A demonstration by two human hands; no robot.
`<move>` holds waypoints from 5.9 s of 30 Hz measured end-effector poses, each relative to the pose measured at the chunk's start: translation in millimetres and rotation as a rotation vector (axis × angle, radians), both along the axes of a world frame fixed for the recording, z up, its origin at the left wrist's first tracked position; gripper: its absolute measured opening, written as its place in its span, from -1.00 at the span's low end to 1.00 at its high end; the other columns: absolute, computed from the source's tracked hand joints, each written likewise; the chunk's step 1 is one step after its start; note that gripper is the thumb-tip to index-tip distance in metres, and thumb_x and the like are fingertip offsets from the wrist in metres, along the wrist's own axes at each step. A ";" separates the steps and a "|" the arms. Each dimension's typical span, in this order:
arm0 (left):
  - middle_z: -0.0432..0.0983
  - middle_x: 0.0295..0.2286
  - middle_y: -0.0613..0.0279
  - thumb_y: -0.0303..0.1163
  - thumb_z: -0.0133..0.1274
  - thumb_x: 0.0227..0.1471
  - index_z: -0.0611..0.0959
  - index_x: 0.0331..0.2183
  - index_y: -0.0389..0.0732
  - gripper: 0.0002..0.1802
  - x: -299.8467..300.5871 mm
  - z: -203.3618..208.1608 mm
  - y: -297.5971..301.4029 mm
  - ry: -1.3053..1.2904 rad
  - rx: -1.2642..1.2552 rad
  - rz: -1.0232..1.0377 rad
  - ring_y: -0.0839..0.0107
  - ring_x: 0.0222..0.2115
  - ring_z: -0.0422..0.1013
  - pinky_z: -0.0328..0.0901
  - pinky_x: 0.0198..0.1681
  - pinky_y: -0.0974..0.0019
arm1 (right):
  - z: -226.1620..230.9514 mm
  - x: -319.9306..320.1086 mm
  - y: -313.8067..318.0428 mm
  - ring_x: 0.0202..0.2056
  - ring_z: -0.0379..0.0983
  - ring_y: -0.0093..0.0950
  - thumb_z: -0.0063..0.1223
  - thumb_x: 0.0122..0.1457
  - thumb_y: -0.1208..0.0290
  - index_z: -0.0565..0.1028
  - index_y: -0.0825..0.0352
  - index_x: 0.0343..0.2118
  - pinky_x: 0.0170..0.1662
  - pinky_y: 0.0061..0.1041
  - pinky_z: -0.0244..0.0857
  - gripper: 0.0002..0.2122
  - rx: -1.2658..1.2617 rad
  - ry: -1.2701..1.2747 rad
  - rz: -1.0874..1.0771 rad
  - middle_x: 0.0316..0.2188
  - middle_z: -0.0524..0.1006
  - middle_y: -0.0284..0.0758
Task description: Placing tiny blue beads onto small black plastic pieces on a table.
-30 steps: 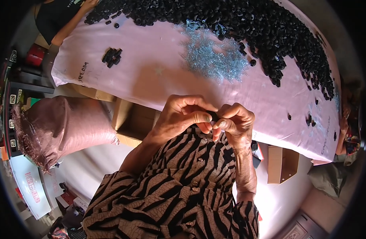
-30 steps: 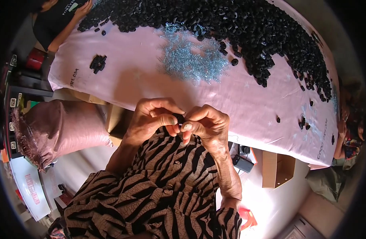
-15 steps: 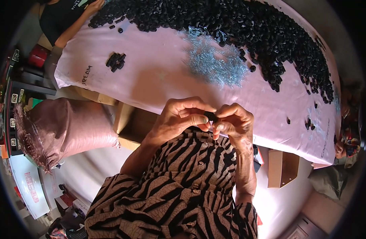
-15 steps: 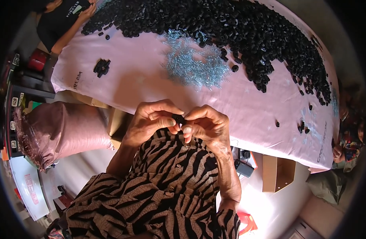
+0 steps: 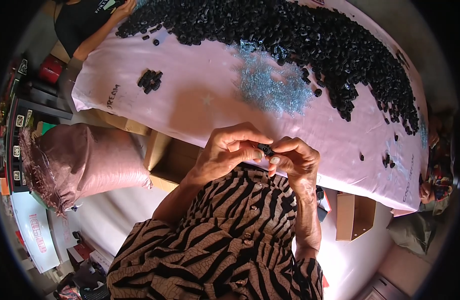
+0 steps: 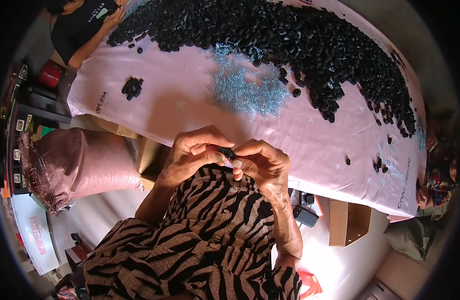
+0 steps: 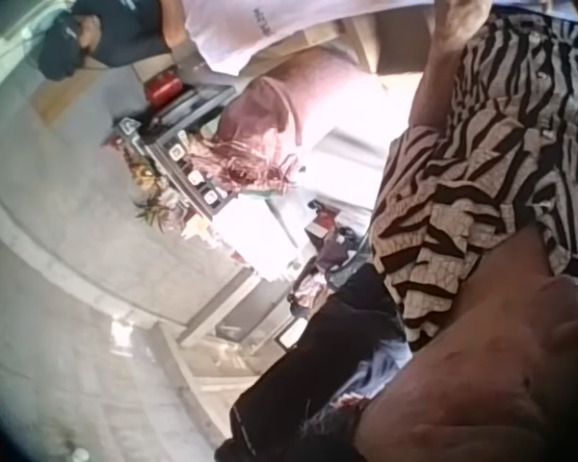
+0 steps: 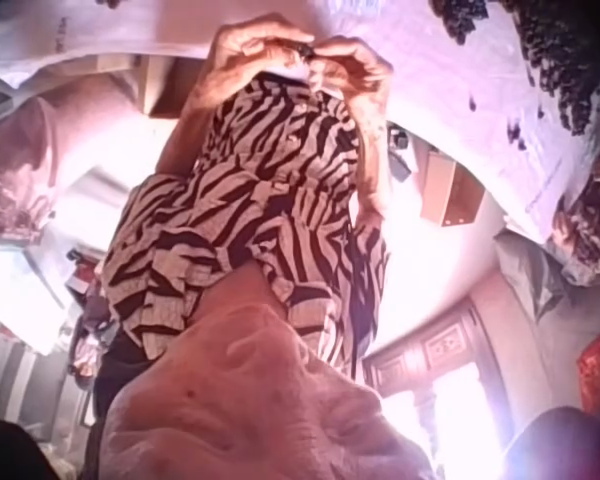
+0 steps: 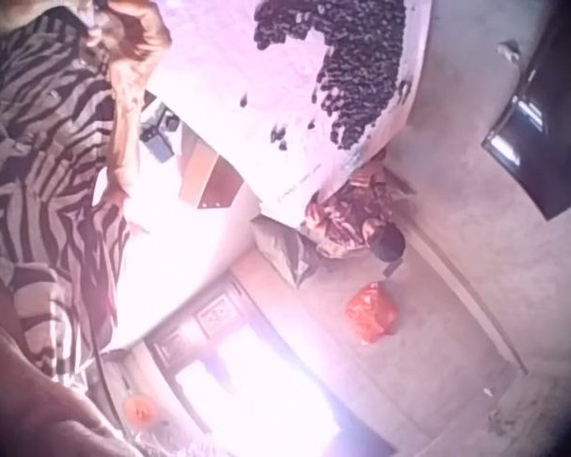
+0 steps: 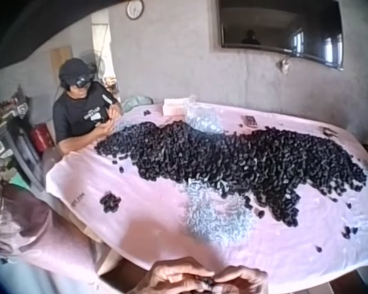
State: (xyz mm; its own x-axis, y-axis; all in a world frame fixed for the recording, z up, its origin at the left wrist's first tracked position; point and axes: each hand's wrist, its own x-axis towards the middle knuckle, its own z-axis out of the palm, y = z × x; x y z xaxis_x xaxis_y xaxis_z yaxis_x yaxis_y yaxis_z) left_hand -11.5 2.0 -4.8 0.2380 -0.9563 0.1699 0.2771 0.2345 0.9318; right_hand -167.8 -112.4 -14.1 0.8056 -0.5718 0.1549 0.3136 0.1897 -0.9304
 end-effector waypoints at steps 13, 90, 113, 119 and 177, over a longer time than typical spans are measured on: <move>0.54 -0.39 0.16 -0.54 0.18 -0.05 0.58 -0.21 -0.29 -0.72 -7.4 -19.5 -2.2 0.399 -0.006 0.003 0.50 -0.48 0.45 0.36 -0.47 0.51 | -2.4 2.5 11.9 -0.50 0.48 -0.59 0.19 0.00 0.66 0.53 0.46 -0.37 -0.49 -0.67 0.43 -0.89 -0.021 -0.044 -0.039 -0.43 0.53 -0.26; 0.39 -0.08 -0.02 -0.47 0.20 -0.07 0.26 0.08 -0.42 -0.30 -9.5 -10.4 -8.5 0.622 0.187 -0.333 0.27 -0.09 0.41 0.40 -0.04 0.23 | 6.4 3.4 16.5 -0.40 0.45 -0.42 0.40 -0.14 0.42 0.46 0.36 -0.38 -0.45 -0.53 0.35 -0.69 -0.929 -0.029 -0.345 -0.44 0.51 -0.27; 0.41 -0.11 0.03 -0.43 0.15 -0.02 0.32 0.04 -0.42 -0.39 -13.0 -14.5 -10.9 0.615 0.233 -0.271 0.32 -0.10 0.42 0.36 0.00 0.26 | -4.5 3.3 12.8 -0.40 0.46 -0.35 0.39 -0.20 0.51 0.48 0.41 -0.39 -0.41 -0.46 0.34 -0.69 -0.921 -0.004 -0.405 -0.45 0.52 -0.23; 0.42 -0.13 0.01 -0.46 0.10 0.01 0.34 0.02 -0.44 -0.45 -18.7 -11.9 -12.4 0.607 0.198 -0.221 0.27 -0.13 0.44 0.37 -0.03 0.25 | -6.4 4.8 9.2 -0.49 0.38 -0.47 0.37 -0.13 0.41 0.45 0.36 -0.39 -0.52 -0.57 0.24 -0.70 -0.983 0.025 -0.449 -0.43 0.50 -0.30; 0.51 -0.30 0.13 -0.74 0.17 -0.13 0.56 -0.24 -0.42 -0.69 -22.9 -21.0 -7.7 0.358 -0.116 0.048 0.39 -0.24 0.48 0.41 -0.08 0.37 | -4.4 0.4 20.6 -0.36 0.37 -0.42 0.25 -0.05 0.62 0.48 0.46 -0.33 -0.25 -0.48 0.27 -0.79 -0.566 0.022 -0.469 -0.40 0.47 -0.23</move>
State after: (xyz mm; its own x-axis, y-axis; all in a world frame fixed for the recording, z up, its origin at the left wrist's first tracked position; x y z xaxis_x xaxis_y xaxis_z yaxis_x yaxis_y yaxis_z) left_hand -34.4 -5.7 -25.8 0.3462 -0.9218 0.1743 0.5666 0.3535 0.7443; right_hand -167.4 -91.8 -18.5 0.5020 -0.6943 0.5156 0.2240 -0.4714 -0.8530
